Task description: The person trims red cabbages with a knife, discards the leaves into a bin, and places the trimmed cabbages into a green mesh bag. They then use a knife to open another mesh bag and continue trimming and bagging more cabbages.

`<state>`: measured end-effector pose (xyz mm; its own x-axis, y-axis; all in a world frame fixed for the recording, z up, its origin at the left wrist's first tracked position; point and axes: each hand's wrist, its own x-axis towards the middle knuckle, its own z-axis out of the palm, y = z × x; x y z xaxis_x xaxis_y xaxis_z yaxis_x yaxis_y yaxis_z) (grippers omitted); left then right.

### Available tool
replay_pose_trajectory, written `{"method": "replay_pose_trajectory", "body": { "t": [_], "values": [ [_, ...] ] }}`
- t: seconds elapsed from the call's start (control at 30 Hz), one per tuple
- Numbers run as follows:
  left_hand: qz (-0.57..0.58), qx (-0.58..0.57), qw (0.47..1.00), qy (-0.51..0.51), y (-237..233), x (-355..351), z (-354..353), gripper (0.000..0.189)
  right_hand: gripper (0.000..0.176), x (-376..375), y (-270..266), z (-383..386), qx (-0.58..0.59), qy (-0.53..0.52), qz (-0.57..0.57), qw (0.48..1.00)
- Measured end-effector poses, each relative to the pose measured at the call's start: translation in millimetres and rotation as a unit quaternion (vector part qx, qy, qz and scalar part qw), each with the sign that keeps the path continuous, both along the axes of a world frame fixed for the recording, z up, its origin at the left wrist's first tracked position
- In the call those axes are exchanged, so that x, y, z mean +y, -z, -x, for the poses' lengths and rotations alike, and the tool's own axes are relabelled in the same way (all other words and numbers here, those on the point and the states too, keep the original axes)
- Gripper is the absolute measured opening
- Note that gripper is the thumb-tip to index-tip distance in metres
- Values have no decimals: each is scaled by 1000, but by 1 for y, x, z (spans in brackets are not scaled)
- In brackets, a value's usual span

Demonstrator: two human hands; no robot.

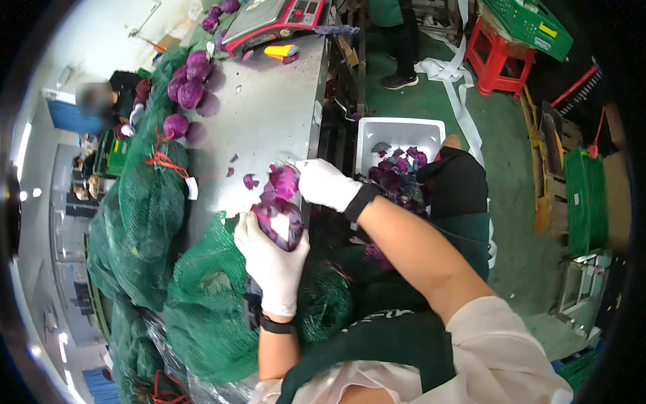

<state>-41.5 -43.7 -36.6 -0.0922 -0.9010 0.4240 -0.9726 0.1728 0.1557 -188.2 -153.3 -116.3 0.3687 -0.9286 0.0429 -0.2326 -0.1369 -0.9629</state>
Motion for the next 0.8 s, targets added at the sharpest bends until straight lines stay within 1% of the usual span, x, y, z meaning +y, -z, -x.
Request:
{"method": "replay_pose_trajectory", "body": {
  "t": [0.03, 0.07, 0.1, 0.13, 0.2, 0.23, 0.27, 0.3, 0.33, 0.37, 0.4, 0.43, 0.47, 0.5, 0.53, 0.57, 0.6, 0.63, 0.67, 0.7, 0.73, 0.77, 0.8],
  "values": [
    [20, 36, 999, 11, 5, 3, -8, 96, 25, -4, -7, 10, -87, -31, -121, 988],
    [36, 75, 996, 17, 13, 8, -16, 99, 22, 0, -12, 16, -194, -48, -296, 934],
    [36, 112, 992, 36, 16, 9, -26, 102, 17, 4, -7, 16, -211, -13, -311, 926],
    [6, 180, 983, 45, 16, 12, -37, 104, 18, 9, -4, 21, -251, 3, -321, 913],
    [-27, 342, 938, 54, 15, 22, -49, 105, 20, 12, 5, 30, -303, 56, -324, 895],
    [-6, 388, 919, 69, 20, 26, -56, 108, 15, 12, 6, 41, -288, 100, -310, 901],
    [-7, 466, 881, 80, 19, 29, -59, 113, 11, 11, 9, 57, -269, 144, -299, 904],
    [-16, 497, 863, 84, 14, 33, -61, 115, 20, 6, 25, 76, -207, 145, -283, 925],
    [-24, 527, 844, 92, 9, 34, -63, 117, 31, 4, 30, 84, -144, 147, -262, 943],
    [-18, 516, 849, 109, 7, 34, -66, 118, 35, 9, 35, 82, 126, 234, -80, 961],
    [-15, 516, 849, 111, 4, 33, -67, 118, 39, 18, 28, 80, 382, 297, 113, 868],
    [-34, 535, 836, 121, 0, 32, -66, 118, 41, 30, -19, 75, 336, 284, 41, 897],
    [-56, 554, 820, 132, -3, 31, -64, 118, 35, 40, -33, 66, 275, 288, 130, 908],
    [-64, 554, 818, 140, -4, 30, -63, 118, 29, 49, -55, 58, 135, 214, 142, 957],
    [-71, 554, 817, 144, -4, 30, -61, 118, 30, 58, -76, 49, -14, 87, 19, 996],
    [-77, 551, 816, 159, -5, 30, -58, 118, 41, 69, -101, 41, -68, -1, -34, 997],
    [-81, 548, 814, 175, -6, 29, -56, 117, 47, 73, -109, 31, -1, -42, -27, 999],
    [-76, 518, 830, 192, -6, 30, -57, 117, 52, 75, -111, 25, 17, -63, -35, 997],
    [-62, 489, 848, 198, -8, 31, -56, 115, 53, 74, -80, 14, -17, -63, 51, 997],
    [-46, 446, 871, 201, -11, 33, -57, 114, 54, 75, -93, 21, -58, -113, -106, 986],
    [-28, 402, 892, 202, -13, 33, -57, 112, 56, 74, -107, 27, -97, -163, -258, 947],
    [-27, 402, 893, 202, -14, 32, -58, 112, 56, 74, -105, 26, -97, -163, -257, 948],
    [-26, 351, 914, 201, -15, 33, -60, 111, 55, 73, -99, 23, -109, -169, -260, 944]
  ]
}}
